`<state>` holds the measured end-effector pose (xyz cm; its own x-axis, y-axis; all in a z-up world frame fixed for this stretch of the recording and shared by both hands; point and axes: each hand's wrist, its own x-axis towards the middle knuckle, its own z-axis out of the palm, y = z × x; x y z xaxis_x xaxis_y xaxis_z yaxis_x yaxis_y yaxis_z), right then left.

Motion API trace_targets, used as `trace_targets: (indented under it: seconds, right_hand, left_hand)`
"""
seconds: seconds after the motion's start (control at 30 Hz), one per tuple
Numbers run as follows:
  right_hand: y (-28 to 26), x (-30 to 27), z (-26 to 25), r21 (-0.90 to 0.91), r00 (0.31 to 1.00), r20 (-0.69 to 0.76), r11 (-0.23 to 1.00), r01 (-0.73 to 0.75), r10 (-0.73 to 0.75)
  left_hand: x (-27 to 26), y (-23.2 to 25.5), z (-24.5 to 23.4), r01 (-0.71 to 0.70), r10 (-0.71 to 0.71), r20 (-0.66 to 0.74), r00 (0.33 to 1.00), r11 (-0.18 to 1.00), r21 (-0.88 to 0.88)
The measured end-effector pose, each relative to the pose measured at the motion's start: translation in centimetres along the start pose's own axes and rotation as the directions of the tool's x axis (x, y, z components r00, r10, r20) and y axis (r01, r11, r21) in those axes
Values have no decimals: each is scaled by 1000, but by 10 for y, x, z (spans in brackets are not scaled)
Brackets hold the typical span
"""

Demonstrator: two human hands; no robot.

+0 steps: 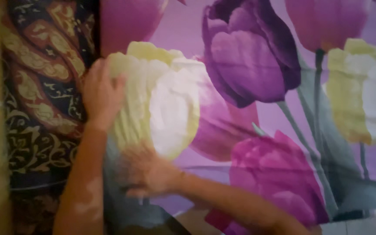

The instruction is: The person folds a large floral-patterned bedsheet on a tiled floor. They smooth the sheet, fold it in half lengthwise, then fold it again into a compact rectangle, adjusting edges to align the pattern.

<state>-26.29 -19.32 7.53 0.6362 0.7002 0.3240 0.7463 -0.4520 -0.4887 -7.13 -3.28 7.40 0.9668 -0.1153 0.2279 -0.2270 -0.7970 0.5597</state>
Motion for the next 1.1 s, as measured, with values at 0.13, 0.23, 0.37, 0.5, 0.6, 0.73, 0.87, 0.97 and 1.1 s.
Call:
trace_targets:
  seconds: [0.13,0.23,0.37,0.5,0.6,0.73,0.87,0.97,1.1]
  right_hand:
    - [15,-48,18,31,996,-19,996,-82,82]
    - [107,-124,-50,-434,889,-309,781,-448,338]
    - [157,-316,-158,-286,431,-561,323,-902,707]
    - [109,-494,-200,5,-151,-619,-189,-982,771]
    - [114,-508,-224,57,-143,-816,-169,-984,560]
    - [190,-345,-217,-671,708,-620,240,-702,337]
    - [248,-134,-143,-241,623,-649,659,-712,436]
    - [268,-78,-132,-317,729,-473,677,-665,494]
    - [328,-134,-206,-266,659,-504,625,-734,559]
  left_hand:
    - [-27,86,50,-209,218,-6,976,927,-313]
    - [-64,101,61,-252,249,142,958,968,2]
    - [-115,92,33,-229,192,149,970,925,303]
    - [-141,88,9,-180,178,35,983,924,337]
    - [-114,85,20,41,-44,15,999,980,197]
    - [-8,134,92,-285,292,-5,956,930,-231]
    - [77,209,170,-110,135,70,988,954,-278]
    - [71,214,198,-42,57,78,995,983,-180]
    - [44,196,221,-116,107,45,993,955,273]
